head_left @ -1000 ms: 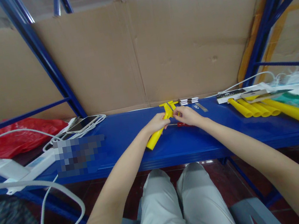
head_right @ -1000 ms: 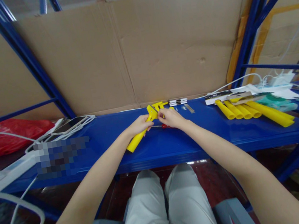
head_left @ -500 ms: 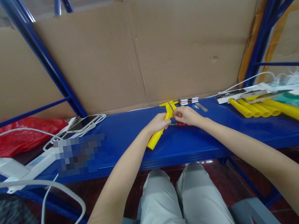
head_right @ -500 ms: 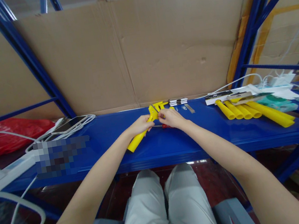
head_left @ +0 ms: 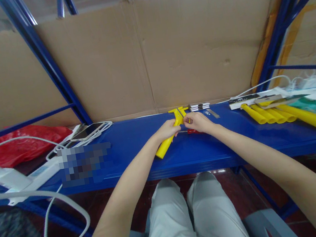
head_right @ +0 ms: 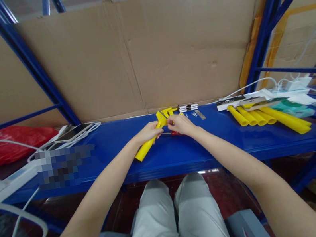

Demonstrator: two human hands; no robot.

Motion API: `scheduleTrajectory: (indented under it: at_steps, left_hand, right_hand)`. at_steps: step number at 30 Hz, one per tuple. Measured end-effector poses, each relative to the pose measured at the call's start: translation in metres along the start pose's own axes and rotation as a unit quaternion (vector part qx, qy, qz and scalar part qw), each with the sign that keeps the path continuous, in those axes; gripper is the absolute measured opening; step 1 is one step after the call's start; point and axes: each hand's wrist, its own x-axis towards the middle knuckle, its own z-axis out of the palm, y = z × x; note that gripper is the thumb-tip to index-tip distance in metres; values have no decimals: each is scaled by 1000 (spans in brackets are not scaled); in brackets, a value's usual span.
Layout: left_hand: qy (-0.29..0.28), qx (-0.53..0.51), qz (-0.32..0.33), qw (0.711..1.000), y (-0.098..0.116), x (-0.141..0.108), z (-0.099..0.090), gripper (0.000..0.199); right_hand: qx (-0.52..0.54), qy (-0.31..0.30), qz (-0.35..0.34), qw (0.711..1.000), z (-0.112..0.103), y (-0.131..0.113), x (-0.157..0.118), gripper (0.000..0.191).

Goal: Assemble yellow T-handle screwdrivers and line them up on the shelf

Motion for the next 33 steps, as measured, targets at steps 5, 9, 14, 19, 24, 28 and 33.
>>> scheduleTrajectory:
  at_steps: [5,9,14,19,24,28,33]
  left_hand:
    - [-7,-1,-6,1000,-2,2,0,11]
    - [-4,9,-8,1000,-4,4,1,10]
    - [5,23,-9,1000,-2,3,2,11]
    - [2,18,-33,999,2,1,4,12]
    - [-2,6,-36,999,2,1,3,13]
    - [-8,-6,-33,999,0,1,3,13]
    - [25,7,-34,999,-2,1,-2,13]
  right_hand:
    - [-29,-29,-5,999,-3,-3,0,8]
    - [-67,-57,-13,996,-6,-5,0,9]
    - [-120,-95,-13,988,-11,-10,1,11]
    - [-162,-132,-28,977,-16,-18,1,15]
    - [-215,-154,-61,962,-19,-24,2,21]
    - [-232,-156,-79,957,-21,-22,1,24]
    - [-166,-99,-49,980,-22,-12,-2,23]
